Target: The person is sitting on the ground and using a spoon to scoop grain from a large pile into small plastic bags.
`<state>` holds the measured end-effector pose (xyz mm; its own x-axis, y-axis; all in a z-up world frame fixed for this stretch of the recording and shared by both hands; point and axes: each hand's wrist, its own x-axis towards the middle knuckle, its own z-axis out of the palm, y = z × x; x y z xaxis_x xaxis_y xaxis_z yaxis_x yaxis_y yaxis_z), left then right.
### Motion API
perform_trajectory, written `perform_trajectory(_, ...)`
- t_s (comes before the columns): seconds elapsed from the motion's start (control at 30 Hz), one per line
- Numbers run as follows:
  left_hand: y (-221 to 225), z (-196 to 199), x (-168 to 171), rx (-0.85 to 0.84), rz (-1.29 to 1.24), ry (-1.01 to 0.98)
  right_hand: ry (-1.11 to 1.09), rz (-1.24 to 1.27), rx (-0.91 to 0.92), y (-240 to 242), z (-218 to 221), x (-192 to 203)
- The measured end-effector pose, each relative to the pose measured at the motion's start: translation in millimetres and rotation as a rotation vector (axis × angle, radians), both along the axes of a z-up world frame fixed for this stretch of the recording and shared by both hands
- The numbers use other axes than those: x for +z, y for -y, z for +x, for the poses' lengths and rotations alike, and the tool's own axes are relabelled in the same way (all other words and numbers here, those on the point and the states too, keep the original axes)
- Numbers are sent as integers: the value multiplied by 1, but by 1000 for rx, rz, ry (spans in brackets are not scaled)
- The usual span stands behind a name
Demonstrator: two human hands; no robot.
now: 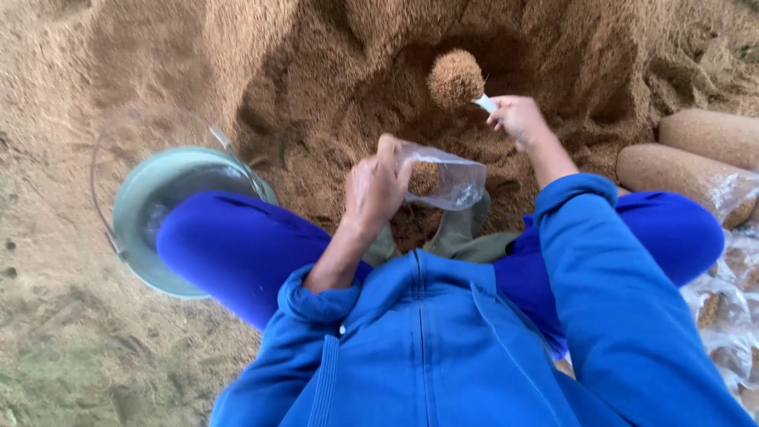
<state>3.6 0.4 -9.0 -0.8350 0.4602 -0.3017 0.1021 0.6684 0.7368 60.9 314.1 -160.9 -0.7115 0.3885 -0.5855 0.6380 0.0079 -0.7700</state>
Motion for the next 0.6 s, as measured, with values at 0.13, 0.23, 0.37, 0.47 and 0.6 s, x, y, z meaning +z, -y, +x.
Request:
perform_trajectory(0.13,-2,10,-16,-114,47,-306,94,30,66,-9,11,54)
perform_trajectory(0.23,-9,6,-25,-126,59,-477,186,21,79,-7,13,105)
perform_trajectory(0.37,-21,-14,-34,-22,74,-250,85,35,170,10,26,172)
perform_trajectory(0.47,-26,-28,-27,43,140,-197,47,-4,206,9,38,189)
perform_trajectory(0.6,-30,-34,-34,58,98,-178,40,-7,220,20,58,209)
